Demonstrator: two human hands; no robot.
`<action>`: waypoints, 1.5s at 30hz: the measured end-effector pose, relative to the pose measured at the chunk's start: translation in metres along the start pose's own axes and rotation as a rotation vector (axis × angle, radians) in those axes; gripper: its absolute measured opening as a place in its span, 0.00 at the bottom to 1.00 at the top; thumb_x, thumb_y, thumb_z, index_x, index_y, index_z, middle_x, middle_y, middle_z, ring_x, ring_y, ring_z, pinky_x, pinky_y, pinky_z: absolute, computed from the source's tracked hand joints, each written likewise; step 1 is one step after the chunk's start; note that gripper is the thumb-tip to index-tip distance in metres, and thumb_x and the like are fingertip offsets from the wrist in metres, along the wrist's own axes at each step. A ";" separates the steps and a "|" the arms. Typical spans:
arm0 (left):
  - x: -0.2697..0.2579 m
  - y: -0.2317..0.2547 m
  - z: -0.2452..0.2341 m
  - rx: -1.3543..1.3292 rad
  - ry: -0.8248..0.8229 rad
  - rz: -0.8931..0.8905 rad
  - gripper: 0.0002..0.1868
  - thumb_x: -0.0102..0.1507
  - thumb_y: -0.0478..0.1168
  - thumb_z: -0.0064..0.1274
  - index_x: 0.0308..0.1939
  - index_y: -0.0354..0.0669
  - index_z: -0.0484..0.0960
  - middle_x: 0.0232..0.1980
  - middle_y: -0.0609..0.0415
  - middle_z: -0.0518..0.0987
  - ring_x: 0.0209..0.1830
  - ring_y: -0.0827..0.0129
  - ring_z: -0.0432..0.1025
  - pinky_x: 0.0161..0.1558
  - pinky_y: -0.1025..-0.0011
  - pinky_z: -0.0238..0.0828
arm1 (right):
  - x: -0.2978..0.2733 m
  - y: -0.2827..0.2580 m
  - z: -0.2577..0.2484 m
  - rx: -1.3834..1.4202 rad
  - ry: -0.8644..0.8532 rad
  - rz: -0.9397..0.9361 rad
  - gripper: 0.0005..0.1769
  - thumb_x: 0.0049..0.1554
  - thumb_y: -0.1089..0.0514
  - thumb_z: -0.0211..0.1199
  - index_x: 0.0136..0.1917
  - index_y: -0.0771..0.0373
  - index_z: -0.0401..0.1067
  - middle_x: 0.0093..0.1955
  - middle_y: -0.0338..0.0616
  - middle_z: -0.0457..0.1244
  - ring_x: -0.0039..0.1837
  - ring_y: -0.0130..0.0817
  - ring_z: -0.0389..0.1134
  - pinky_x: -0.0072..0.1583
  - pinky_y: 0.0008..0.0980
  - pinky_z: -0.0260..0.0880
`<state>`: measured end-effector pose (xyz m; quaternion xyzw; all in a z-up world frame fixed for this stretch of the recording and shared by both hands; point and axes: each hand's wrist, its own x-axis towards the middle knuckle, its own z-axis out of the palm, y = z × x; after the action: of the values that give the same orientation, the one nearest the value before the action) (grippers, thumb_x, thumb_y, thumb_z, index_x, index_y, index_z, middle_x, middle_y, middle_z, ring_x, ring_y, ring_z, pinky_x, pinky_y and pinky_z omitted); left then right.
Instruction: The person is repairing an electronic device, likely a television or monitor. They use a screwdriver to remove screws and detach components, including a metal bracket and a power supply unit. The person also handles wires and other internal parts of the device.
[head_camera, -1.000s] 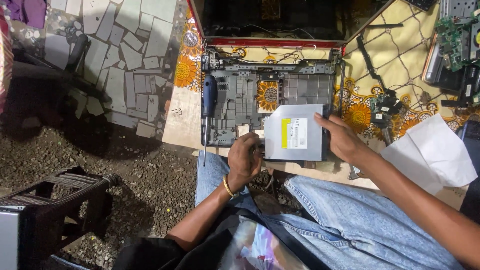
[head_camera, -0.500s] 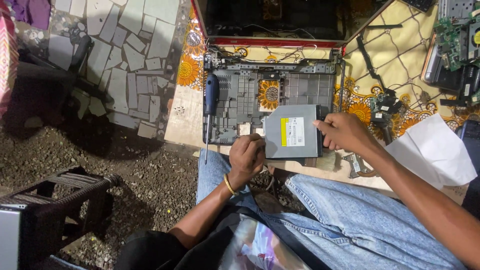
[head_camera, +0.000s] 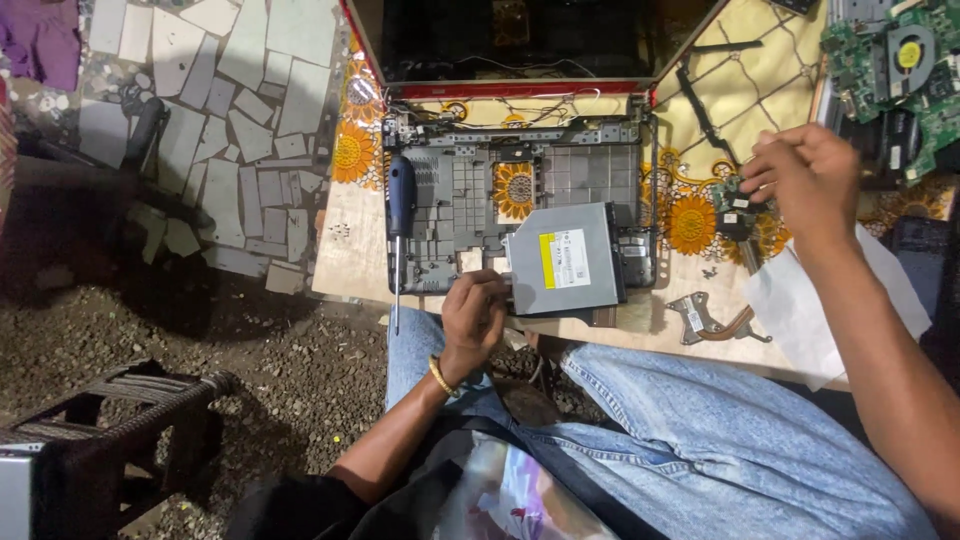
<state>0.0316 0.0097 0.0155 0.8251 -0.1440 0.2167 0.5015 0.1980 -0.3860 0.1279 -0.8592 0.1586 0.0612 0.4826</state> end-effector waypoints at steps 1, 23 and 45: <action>0.002 0.004 -0.005 -0.055 -0.026 -0.039 0.09 0.66 0.27 0.49 0.48 0.37 0.80 0.52 0.45 0.81 0.52 0.56 0.77 0.51 0.62 0.79 | 0.005 0.006 -0.008 0.076 0.034 -0.040 0.07 0.82 0.59 0.63 0.60 0.64 0.73 0.47 0.49 0.72 0.41 0.31 0.74 0.40 0.24 0.72; 0.008 0.040 -0.048 -0.153 -0.017 -0.133 0.07 0.69 0.29 0.43 0.45 0.35 0.78 0.50 0.45 0.79 0.51 0.56 0.77 0.51 0.64 0.81 | 0.120 0.030 0.067 -0.960 0.025 -0.155 0.22 0.57 0.74 0.73 0.65 0.67 0.78 0.53 0.58 0.70 0.50 0.56 0.73 0.46 0.51 0.79; -0.003 0.023 -0.038 -0.367 0.002 -0.309 0.10 0.72 0.26 0.41 0.45 0.38 0.78 0.47 0.47 0.80 0.37 0.67 0.78 0.38 0.74 0.86 | 0.101 -0.019 -0.036 0.167 0.048 -0.164 0.11 0.72 0.60 0.80 0.63 0.57 0.79 0.53 0.38 0.75 0.48 0.21 0.82 0.54 0.14 0.93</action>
<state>0.0102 0.0330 0.0474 0.7323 -0.0526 0.1084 0.6702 0.2980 -0.4285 0.1362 -0.8273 0.1037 -0.0127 0.5520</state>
